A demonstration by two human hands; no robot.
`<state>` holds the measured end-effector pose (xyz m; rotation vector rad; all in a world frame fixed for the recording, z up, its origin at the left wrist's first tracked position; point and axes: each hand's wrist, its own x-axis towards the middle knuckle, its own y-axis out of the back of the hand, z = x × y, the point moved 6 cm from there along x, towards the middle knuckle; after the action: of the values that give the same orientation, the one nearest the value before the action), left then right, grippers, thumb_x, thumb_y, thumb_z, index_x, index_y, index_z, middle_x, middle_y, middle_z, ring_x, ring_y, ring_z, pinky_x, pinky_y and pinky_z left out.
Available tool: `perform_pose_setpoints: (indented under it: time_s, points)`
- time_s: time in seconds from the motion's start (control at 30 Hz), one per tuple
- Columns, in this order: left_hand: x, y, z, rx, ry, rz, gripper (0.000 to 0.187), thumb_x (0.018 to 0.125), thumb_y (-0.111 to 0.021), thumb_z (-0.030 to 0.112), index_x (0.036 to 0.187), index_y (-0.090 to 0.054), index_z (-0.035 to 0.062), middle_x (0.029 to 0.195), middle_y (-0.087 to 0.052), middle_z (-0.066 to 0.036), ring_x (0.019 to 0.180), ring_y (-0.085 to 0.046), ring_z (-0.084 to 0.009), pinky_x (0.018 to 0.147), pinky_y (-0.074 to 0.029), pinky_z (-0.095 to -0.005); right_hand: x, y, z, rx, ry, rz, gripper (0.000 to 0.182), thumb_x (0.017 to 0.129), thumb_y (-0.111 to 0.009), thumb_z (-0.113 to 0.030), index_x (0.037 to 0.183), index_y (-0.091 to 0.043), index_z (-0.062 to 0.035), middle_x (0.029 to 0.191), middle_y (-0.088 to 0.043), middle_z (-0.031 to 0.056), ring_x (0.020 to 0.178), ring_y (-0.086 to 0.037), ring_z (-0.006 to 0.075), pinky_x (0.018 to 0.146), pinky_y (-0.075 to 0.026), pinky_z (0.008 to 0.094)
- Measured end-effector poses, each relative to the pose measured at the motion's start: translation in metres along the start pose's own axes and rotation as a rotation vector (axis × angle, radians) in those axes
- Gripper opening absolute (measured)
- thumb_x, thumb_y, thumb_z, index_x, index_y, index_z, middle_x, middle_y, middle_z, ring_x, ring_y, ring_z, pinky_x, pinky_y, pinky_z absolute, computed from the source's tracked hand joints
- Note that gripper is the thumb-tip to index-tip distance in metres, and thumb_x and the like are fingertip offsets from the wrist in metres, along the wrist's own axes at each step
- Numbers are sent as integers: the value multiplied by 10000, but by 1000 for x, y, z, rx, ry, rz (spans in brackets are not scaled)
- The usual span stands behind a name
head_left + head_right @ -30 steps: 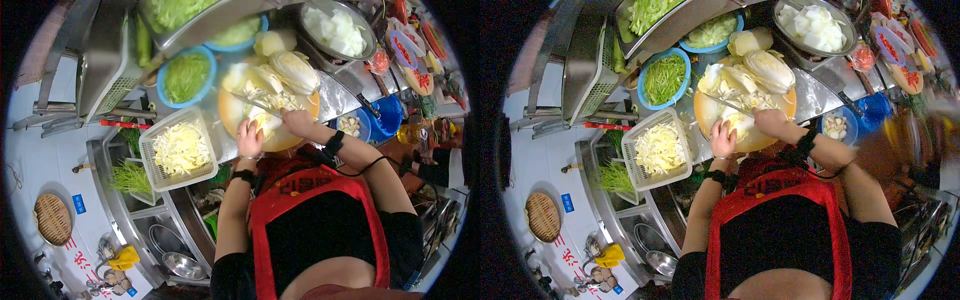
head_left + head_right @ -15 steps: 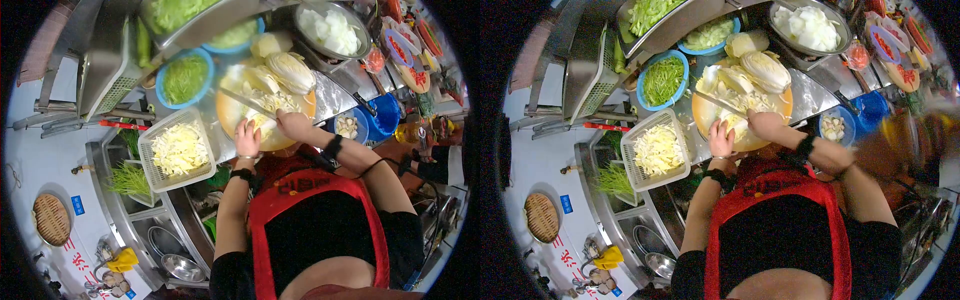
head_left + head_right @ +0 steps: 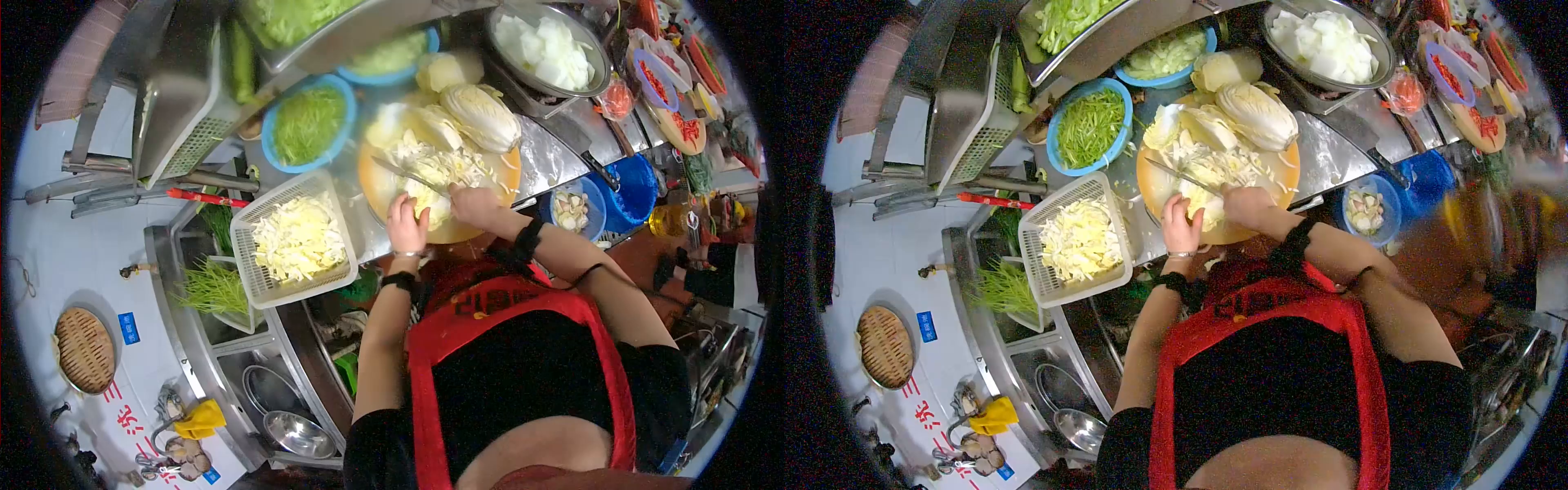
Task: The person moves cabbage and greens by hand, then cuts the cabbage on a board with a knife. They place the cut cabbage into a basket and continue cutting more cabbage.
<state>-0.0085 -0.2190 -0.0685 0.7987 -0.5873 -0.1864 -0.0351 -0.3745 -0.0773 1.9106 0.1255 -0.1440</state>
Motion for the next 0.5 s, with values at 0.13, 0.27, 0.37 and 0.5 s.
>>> perform_pose_setpoints:
  time_s: [0.13,0.27,0.37,0.5]
  points:
    - [-7,8,2,20,-21,12,365,705,-690,164,1018,-560,31,1094,-491,-146,992,-505,-321,804,-437,-392,-12,33,-5,-37,26,38,187,822,-469,-225,886,-484,-50,592,-592,139,520,-593,310,462,-462,421]
    - [-16,5,-3,-23,5,2,399,714,-680,155,1078,-557,50,1093,-481,-144,1000,-497,-327,830,-423,-404,-29,51,-23,33,73,89,188,816,-473,-225,867,-493,-45,597,-595,136,526,-598,300,467,-464,420]
    - [-13,3,-1,36,-5,-15,373,718,-679,151,1058,-563,46,1088,-484,-149,999,-495,-330,829,-424,-403,-7,1,-15,-30,45,22,196,825,-477,-236,878,-483,-47,594,-589,144,528,-591,316,465,-457,425]
    - [-11,7,0,39,-34,-13,410,723,-678,159,1089,-537,39,1089,-487,-153,1003,-492,-333,832,-424,-405,-9,20,-14,-7,74,2,196,834,-471,-233,902,-473,-50,592,-588,140,521,-588,315,468,-458,426]
